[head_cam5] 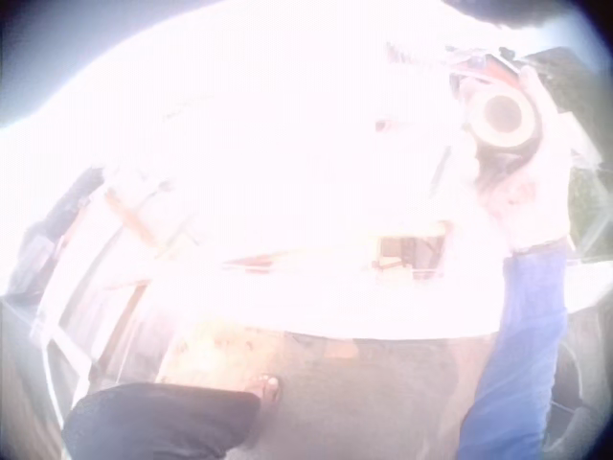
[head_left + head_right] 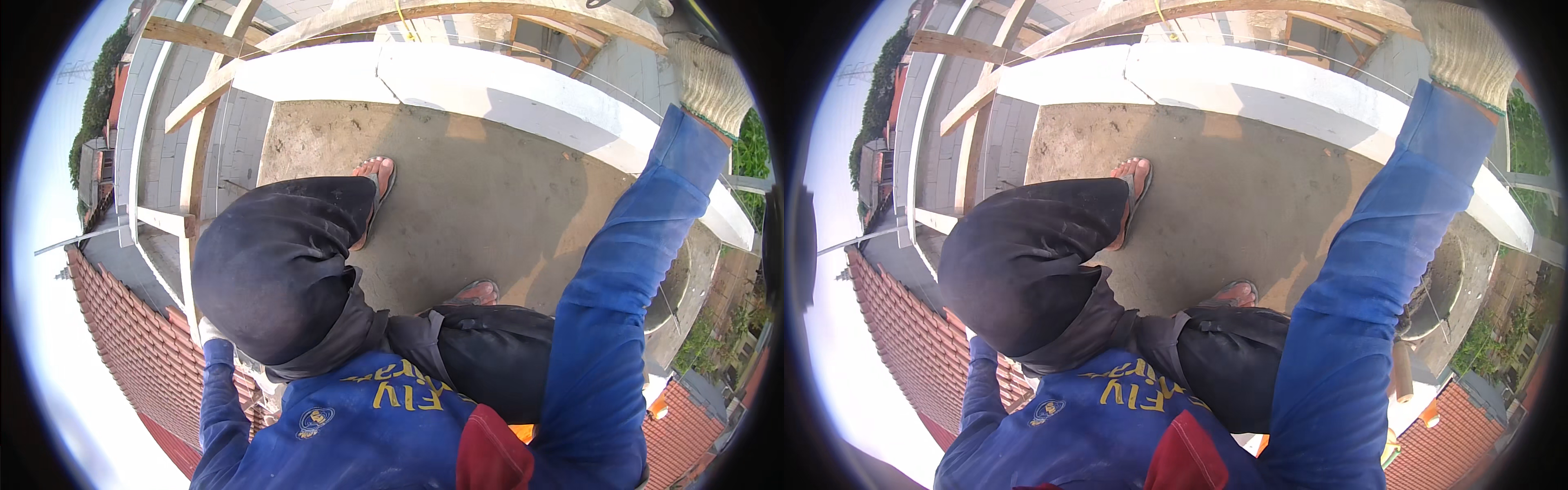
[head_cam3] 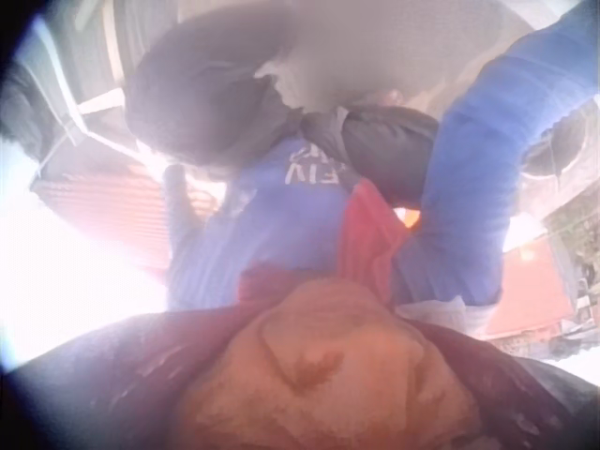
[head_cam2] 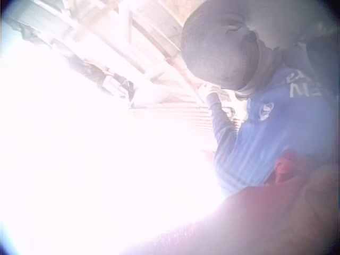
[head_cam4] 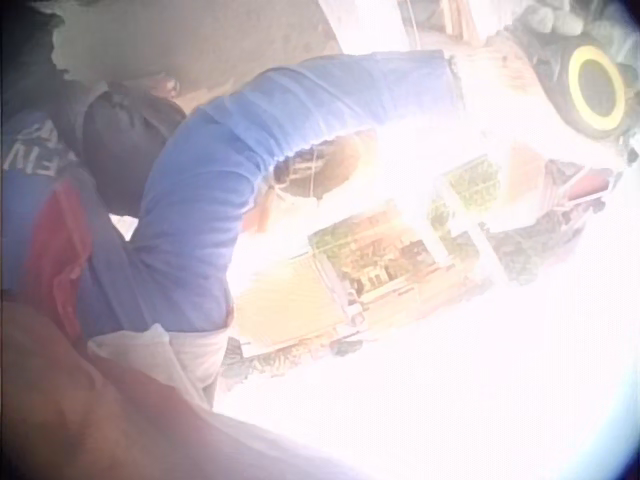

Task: The person measures and marks a white roof tile using a tape measure and pencil, then uses a hammer and chisel to cut the tile. They also handle a bucket of tools and a trowel, and position the cut tile on the roof structure.

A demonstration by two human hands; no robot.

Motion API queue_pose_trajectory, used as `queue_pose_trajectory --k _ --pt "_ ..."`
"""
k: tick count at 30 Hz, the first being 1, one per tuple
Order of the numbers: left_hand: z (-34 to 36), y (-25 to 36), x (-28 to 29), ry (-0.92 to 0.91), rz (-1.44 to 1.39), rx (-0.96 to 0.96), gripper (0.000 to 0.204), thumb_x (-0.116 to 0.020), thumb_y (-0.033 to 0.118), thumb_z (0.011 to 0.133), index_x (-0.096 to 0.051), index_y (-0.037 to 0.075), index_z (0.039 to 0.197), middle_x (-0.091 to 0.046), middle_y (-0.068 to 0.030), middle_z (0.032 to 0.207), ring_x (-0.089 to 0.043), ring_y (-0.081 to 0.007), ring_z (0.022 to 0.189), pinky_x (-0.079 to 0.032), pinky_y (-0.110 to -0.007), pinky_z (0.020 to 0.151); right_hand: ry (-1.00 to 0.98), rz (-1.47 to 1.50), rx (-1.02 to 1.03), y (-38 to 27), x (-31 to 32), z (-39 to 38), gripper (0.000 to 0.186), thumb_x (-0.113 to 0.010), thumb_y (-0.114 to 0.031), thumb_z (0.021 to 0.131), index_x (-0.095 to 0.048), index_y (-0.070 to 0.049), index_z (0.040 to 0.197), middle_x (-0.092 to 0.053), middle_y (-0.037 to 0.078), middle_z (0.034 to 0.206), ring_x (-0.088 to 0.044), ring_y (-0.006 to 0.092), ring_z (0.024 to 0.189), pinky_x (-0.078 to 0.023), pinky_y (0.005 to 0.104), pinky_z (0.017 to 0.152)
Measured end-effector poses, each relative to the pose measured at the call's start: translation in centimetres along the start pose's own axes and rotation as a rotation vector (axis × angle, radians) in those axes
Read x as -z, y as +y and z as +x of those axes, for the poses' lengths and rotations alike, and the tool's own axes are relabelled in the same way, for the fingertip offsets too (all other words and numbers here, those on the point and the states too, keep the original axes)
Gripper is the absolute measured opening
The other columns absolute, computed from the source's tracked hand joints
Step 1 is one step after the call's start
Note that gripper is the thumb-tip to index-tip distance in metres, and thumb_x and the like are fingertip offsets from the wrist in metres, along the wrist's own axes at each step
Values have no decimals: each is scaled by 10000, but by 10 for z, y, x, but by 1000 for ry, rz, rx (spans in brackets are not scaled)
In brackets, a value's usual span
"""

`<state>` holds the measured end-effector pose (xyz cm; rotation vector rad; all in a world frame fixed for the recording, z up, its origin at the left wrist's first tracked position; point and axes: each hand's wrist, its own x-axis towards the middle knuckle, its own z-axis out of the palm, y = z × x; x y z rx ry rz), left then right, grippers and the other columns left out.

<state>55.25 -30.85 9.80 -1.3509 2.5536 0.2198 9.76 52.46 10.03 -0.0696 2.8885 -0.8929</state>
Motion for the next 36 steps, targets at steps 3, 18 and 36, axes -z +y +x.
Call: queue_pose_trajectory --k 3,18,36 --pt "27 -55 -7 -11 -81 -41 483 -823 434 1015 -813 -37 910 -747 -111 722 -718 -230 661 -577 -407 660 -3 5 -9 0 -1 -6 570 -586 -521 1125 -722 -22 1364 -788 105 1120 -763 185 940 -620 352 803" --pt "35 125 92 -404 235 -426 566 -843 491 1007 -777 16 706 -621 0 579 -545 -110 529 -444 -355 532 -108 -22 -98 -15 -3 -45 569 -595 -533 1119 -739 -31 1344 -792 107 1104 -772 200 960 -629 379 848" --pt "27 414 122 -457 361 -1188 514 -880 391 958 -711 -16 693 -540 -137 559 -530 -298 482 -451 -444 529 -659 270 24 -50 -112 -156 489 -632 -513 1110 -805 -94 1293 -726 118 884 -732 226 802 -618 383 774"
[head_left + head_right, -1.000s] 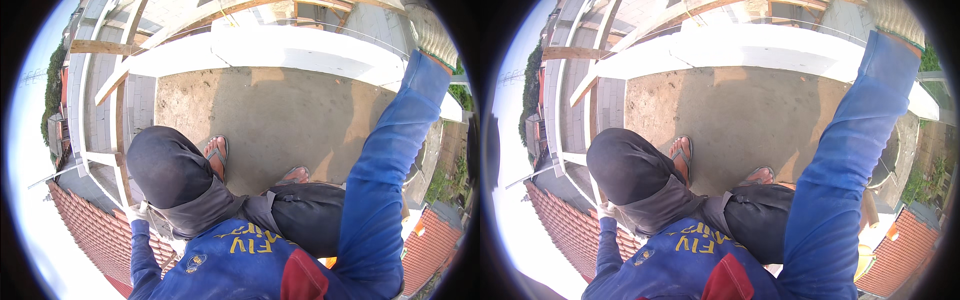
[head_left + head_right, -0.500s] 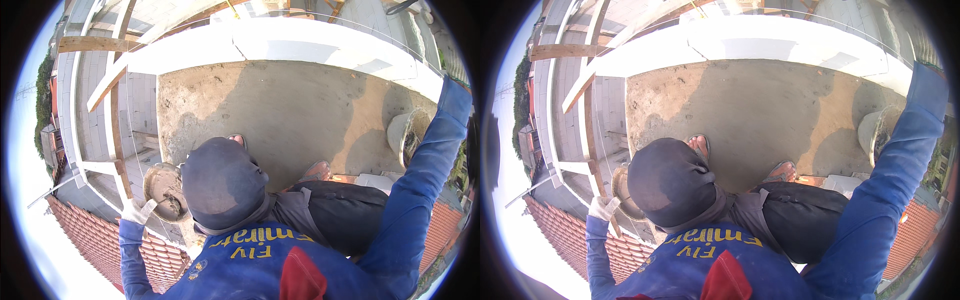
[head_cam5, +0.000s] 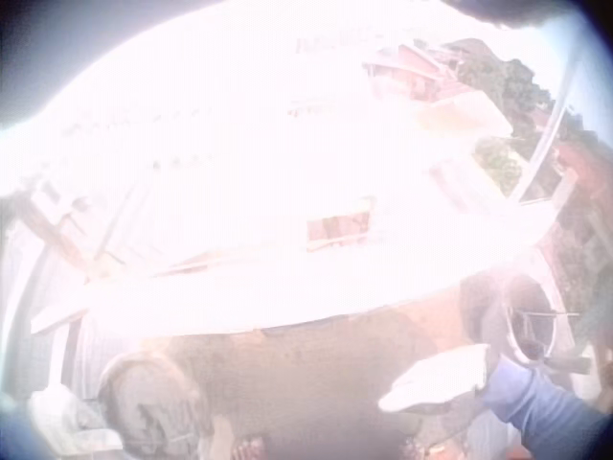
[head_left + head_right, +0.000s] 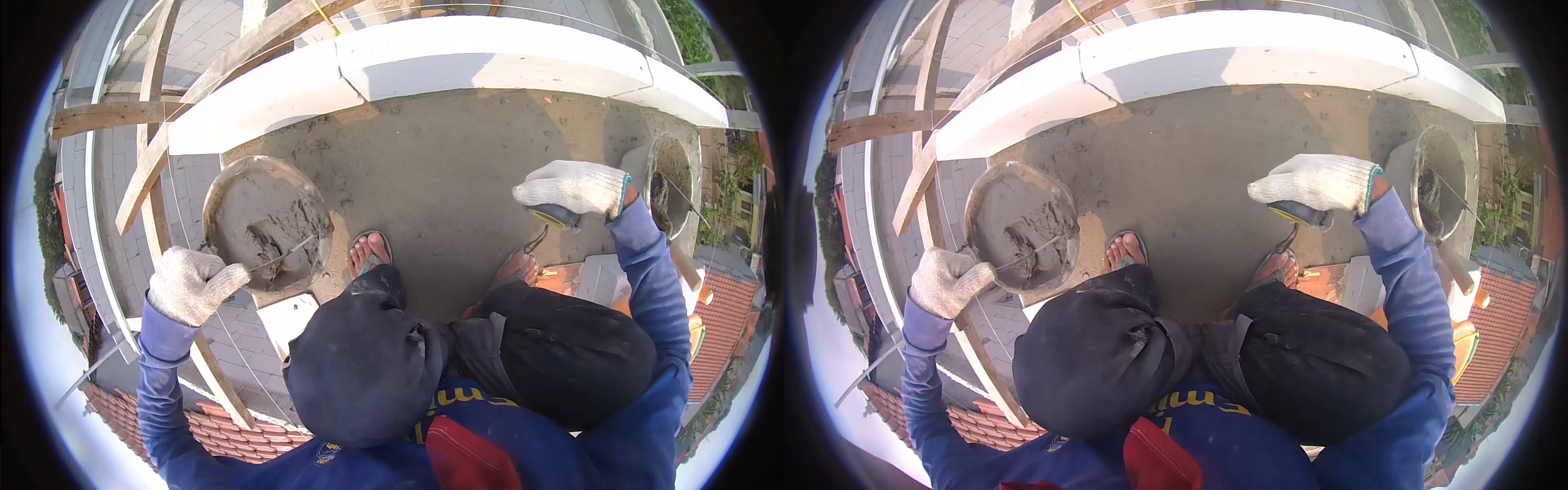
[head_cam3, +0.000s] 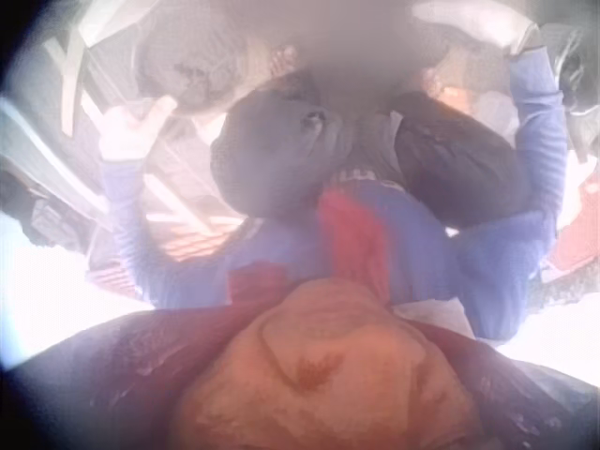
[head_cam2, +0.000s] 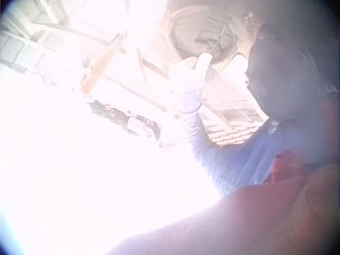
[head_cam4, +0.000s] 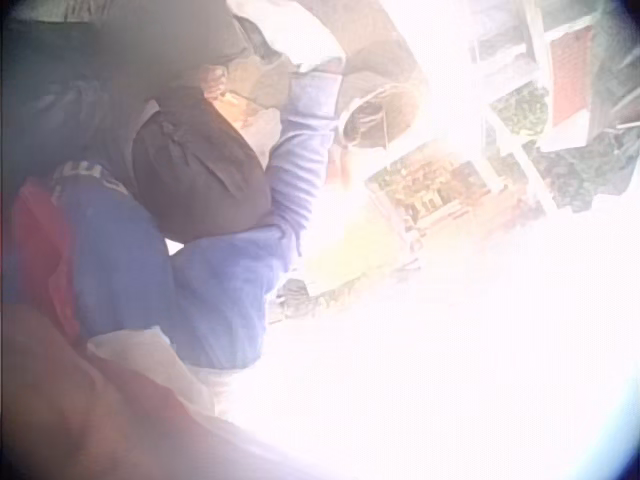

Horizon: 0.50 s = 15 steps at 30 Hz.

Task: The person measures and marks a white roof tile using a tape measure and pencil, then uses a hammer and chisel to cut the tile. They also handle a bucket of tools and a trowel, and position the cut tile on the roof structure.

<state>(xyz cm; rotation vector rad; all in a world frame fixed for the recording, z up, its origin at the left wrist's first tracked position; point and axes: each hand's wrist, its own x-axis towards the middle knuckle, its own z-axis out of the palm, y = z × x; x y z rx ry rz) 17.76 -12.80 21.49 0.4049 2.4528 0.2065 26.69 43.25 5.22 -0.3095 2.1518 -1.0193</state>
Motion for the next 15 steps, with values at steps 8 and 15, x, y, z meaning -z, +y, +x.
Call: queue_pose_trajectory --k 8,15 --pt "66 90 22 -149 66 -153 418 -841 324 972 -730 -27 774 -542 -135 593 -492 -183 550 -454 -406 565 602 1082 -576 56 -149 -35 708 -682 -661 1048 -734 -51 1403 -732 94 1076 -687 169 819 -573 349 714" --pt "111 221 17 -271 41 -298 372 -798 346 1001 -817 -23 958 -677 -127 706 -652 -200 652 -532 -383 667 1209 803 -799 61 -242 -64 573 -680 -539 1080 -738 -24 1323 -806 185 1144 -773 312 1021 -581 416 941"
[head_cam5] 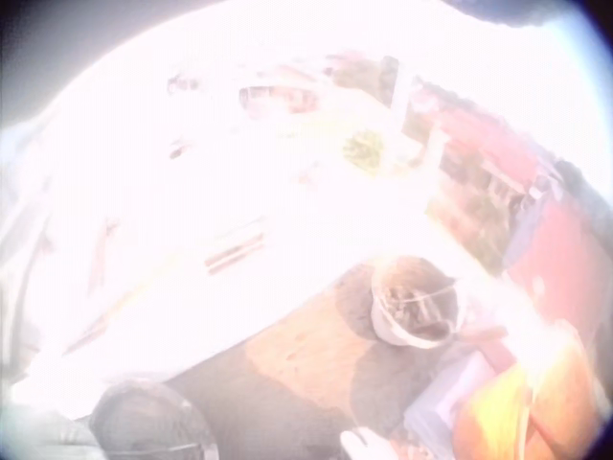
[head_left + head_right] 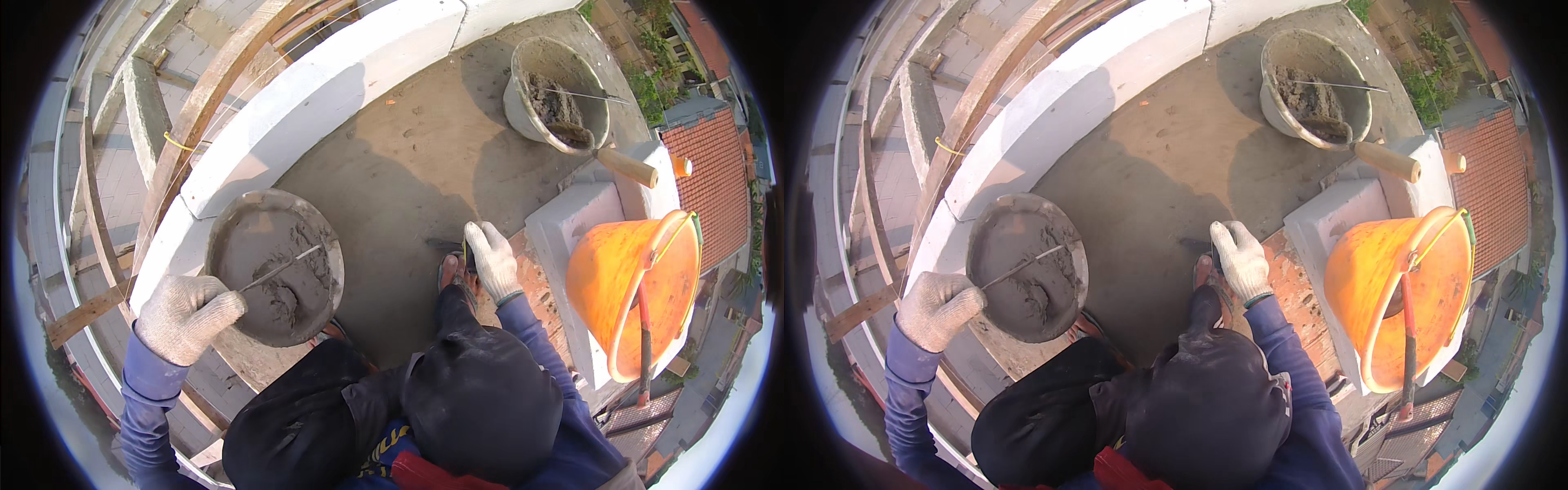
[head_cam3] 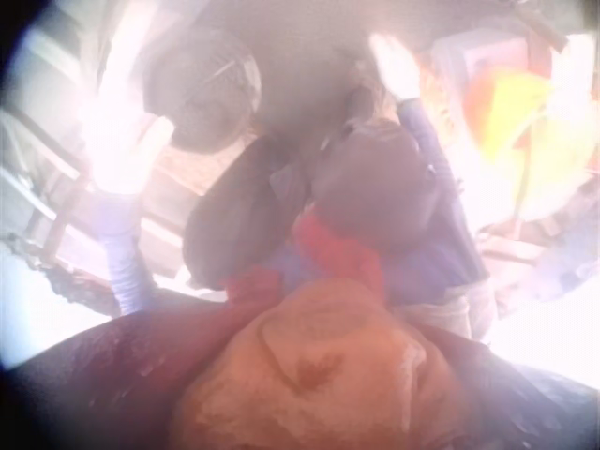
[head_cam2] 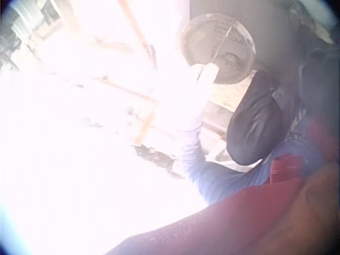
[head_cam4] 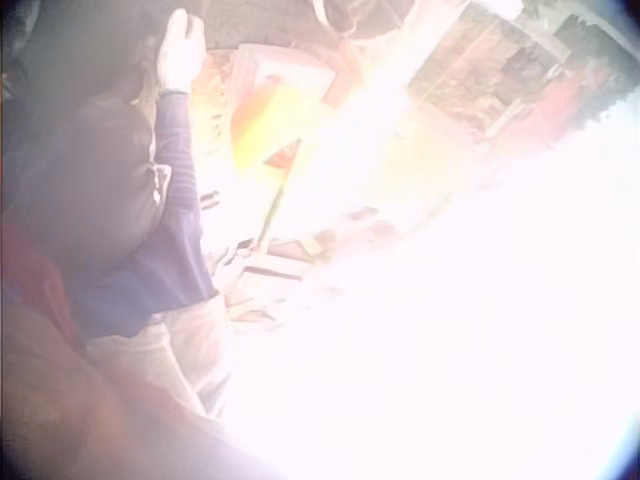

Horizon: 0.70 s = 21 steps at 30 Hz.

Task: The person measures and marks a white roof tile using a tape measure and pencil, then uses a hammer and chisel to cut the tile. They also handle a bucket of tools and a trowel, and position the cut tile on the roof structure.

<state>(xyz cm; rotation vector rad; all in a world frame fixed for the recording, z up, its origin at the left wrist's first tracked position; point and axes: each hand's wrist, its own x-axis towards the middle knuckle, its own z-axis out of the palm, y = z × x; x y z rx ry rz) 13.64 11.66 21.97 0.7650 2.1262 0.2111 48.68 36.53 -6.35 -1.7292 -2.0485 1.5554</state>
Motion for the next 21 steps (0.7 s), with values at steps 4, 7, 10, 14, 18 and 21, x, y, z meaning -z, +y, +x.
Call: queue_pose_trajectory --k 4,7,10,14,18,21 --pt "36 62 -9 -39 31 -130 393 -796 373 1016 -830 -18 992 -683 -125 712 -665 -208 665 -541 -379 683 164 -69 44 26 24 -2 539 -711 -488 1062 -734 -16 1321 -800 226 1211 -775 388 1147 -582 461 987" --pt "66 120 -14 -159 85 -121 393 -727 364 1045 -817 -17 1005 -735 -92 792 -684 -191 746 -550 -380 740 286 -278 52 46 35 -1 522 -734 -450 1043 -725 -15 1330 -792 233 1206 -762 425 1148 -582 479 993" --pt "90 163 -25 -173 103 -197 393 -742 379 1052 -825 -5 1036 -729 -78 794 -682 -169 764 -551 -364 752 285 -270 72 71 41 1 509 -758 -434 1029 -722 -23 1325 -787 236 1205 -755 423 1159 -578 482 998" --pt "124 207 -50 -208 75 -290 426 -724 406 1077 -826 -7 1062 -725 -61 791 -672 -156 752 -543 -356 737 337 -79 106 99 40 6 454 -783 -383 1014 -733 -24 1288 -790 214 1174 -767 396 1100 -582 478 969" --pt "153 234 -67 -222 42 -390 469 -700 434 1100 -818 -19 1083 -719 -48 787 -667 -145 750 -535 -351 719 354 72 72 102 36 10 420 -782 -349 1010 -744 -18 1265 -784 209 1137 -763 363 1049 -580 467 954" --pt "171 241 -83 -172 -19 -644 453 -685 430 1108 -821 -2 1088 -695 -65 753 -665 -152 728 -532 -357 703 296 109 57 94 43 5 421 -777 -343 1010 -746 -8 1263 -778 218 1143 -752 352 1056 -575 462 964"
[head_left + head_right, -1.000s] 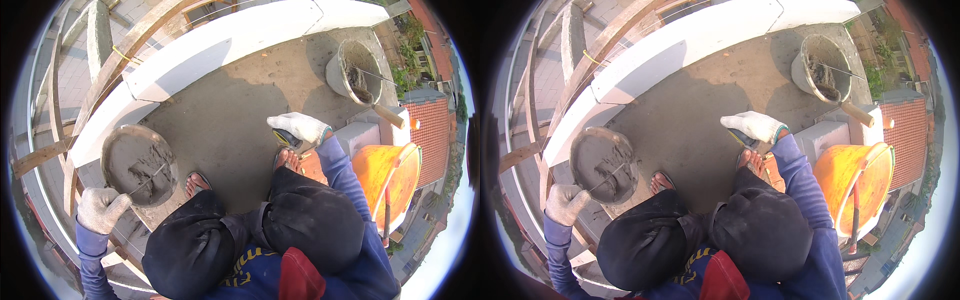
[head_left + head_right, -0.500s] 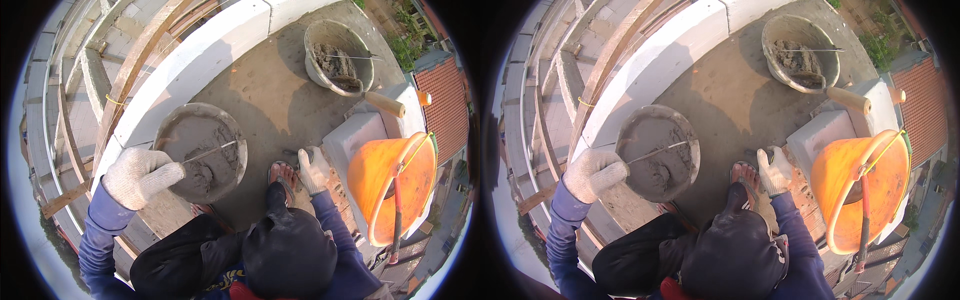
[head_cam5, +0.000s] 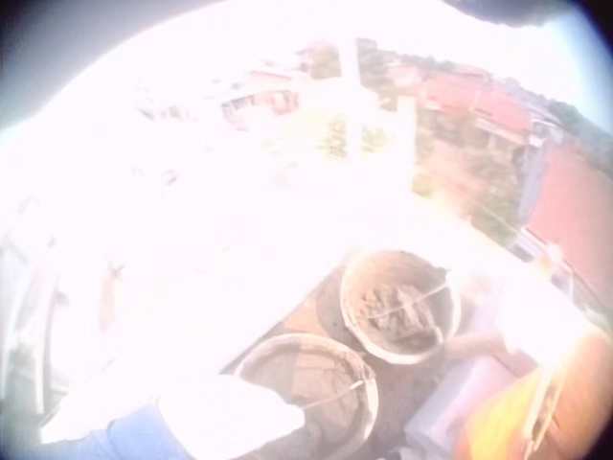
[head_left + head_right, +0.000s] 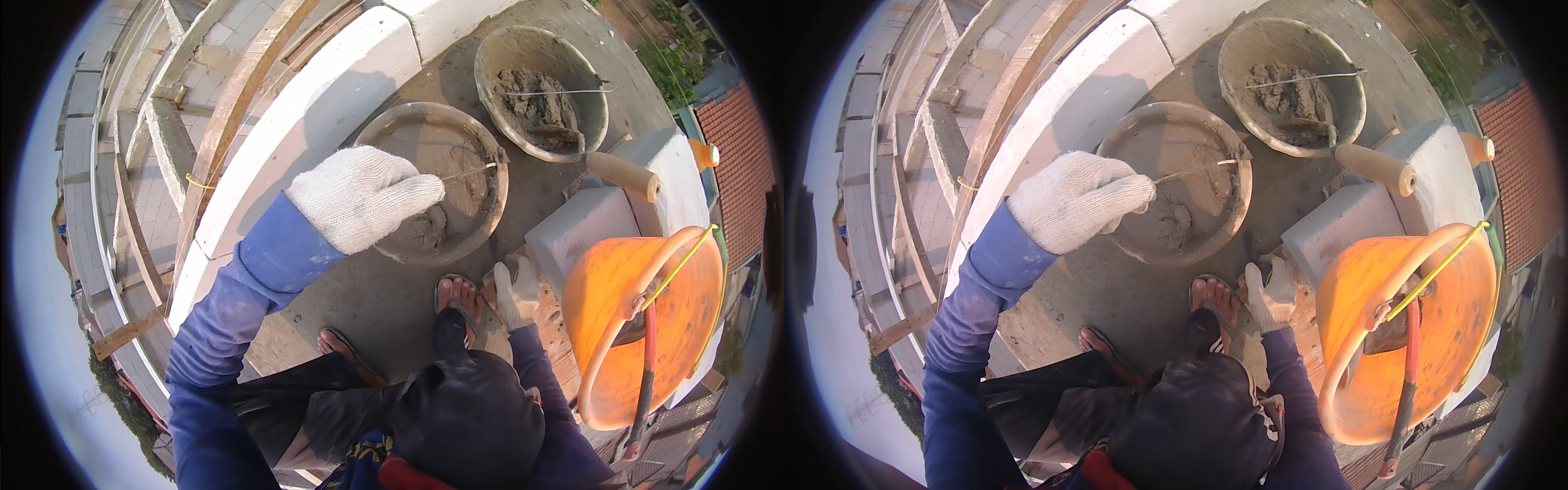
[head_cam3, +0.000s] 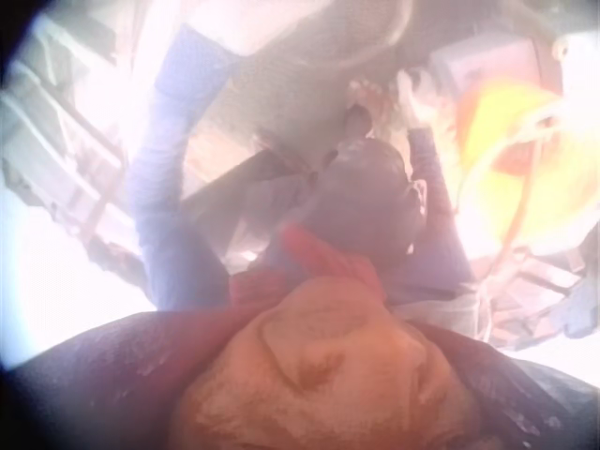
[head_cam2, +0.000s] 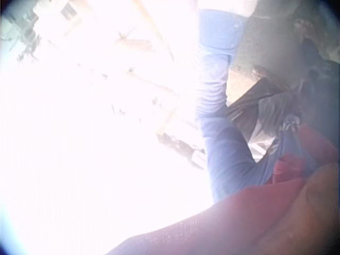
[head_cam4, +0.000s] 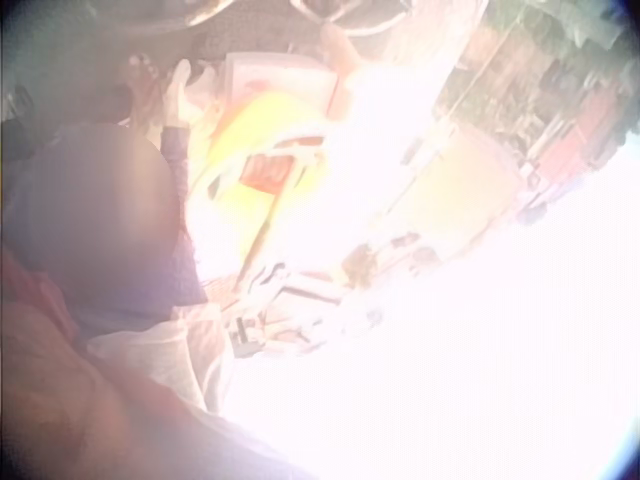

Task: The person measures and marks a white roof tile using a tape measure and pencil, then uses a hammer and chisel to cut the tile. They also handle a bucket of tools and a trowel, and position the cut tile on the roof structure.

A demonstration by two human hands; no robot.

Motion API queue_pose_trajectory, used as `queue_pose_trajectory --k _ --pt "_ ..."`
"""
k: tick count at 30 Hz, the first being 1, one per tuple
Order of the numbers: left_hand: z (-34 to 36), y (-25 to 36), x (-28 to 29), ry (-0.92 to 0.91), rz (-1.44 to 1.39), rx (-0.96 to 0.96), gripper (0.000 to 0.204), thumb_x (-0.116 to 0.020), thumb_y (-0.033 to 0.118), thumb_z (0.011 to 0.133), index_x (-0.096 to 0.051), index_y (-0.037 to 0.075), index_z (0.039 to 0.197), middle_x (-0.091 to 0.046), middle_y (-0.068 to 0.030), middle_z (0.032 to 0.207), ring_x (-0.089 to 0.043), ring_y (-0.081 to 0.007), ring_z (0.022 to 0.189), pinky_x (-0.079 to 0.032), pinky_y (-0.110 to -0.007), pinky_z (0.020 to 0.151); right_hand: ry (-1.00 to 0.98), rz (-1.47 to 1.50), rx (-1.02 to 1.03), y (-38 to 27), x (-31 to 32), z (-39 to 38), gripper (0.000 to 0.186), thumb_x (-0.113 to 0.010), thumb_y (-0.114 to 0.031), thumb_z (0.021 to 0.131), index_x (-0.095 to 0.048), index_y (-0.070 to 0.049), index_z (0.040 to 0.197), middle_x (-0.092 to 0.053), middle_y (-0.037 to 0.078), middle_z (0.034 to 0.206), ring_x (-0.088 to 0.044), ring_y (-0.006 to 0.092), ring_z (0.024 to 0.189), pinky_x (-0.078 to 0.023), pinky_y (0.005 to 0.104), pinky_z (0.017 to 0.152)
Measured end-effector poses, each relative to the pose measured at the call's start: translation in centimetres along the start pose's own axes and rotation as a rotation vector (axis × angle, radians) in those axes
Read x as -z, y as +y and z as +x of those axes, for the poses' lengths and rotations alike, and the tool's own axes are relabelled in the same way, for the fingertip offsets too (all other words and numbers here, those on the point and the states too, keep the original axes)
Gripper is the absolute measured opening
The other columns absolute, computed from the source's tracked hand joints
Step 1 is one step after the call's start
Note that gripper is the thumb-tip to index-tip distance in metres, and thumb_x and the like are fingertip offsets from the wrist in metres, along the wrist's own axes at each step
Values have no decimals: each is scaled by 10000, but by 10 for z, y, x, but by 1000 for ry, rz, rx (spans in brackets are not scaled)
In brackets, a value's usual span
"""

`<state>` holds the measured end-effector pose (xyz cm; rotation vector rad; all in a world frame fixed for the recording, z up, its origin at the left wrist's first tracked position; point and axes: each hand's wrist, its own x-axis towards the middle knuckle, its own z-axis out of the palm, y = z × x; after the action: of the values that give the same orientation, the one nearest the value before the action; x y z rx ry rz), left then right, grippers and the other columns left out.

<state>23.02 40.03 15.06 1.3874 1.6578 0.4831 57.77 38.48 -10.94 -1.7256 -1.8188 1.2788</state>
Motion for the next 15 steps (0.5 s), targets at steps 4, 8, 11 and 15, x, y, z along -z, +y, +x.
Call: queue_pose_trajectory --k 4,8,11,15 --pt "17 -12 -3 50 58 -190 387 -678 374 1104 -829 18 1092 -737 -128 797 -711 -204 741 -556 -370 719 39 8 62 16 -1 2 418 -775 -324 1008 -743 7 1262 -773 216 1165 -745 345 1066 -570 454 978" --pt "-16 -23 -38 -34 96 -145 415 -678 399 1104 -793 41 1278 -803 -192 1079 -768 -328 1026 -617 -427 896 11 14 43 11 -6 5 413 -768 -311 1013 -735 14 1265 -766 192 1160 -734 322 1102 -559 438 995" --pt "-67 -47 -72 -179 211 -307 479 -673 437 1112 -770 70 1403 -812 -209 1255 -750 -368 1239 -613 -446 1024 19 -56 76 20 -16 12 405 -767 -303 1013 -729 15 1260 -759 179 1137 -729 311 1107 -553 419 984" --pt "-164 -97 3 -199 -199 132 447 -663 434 1126 -812 61 1323 -825 -199 1220 -776 -362 1180 -608 -445 1021 1 -146 138 10 -18 13 400 -754 -305 1023 -728 13 1264 -757 174 1142 -725 304 1105 -552 416 983"
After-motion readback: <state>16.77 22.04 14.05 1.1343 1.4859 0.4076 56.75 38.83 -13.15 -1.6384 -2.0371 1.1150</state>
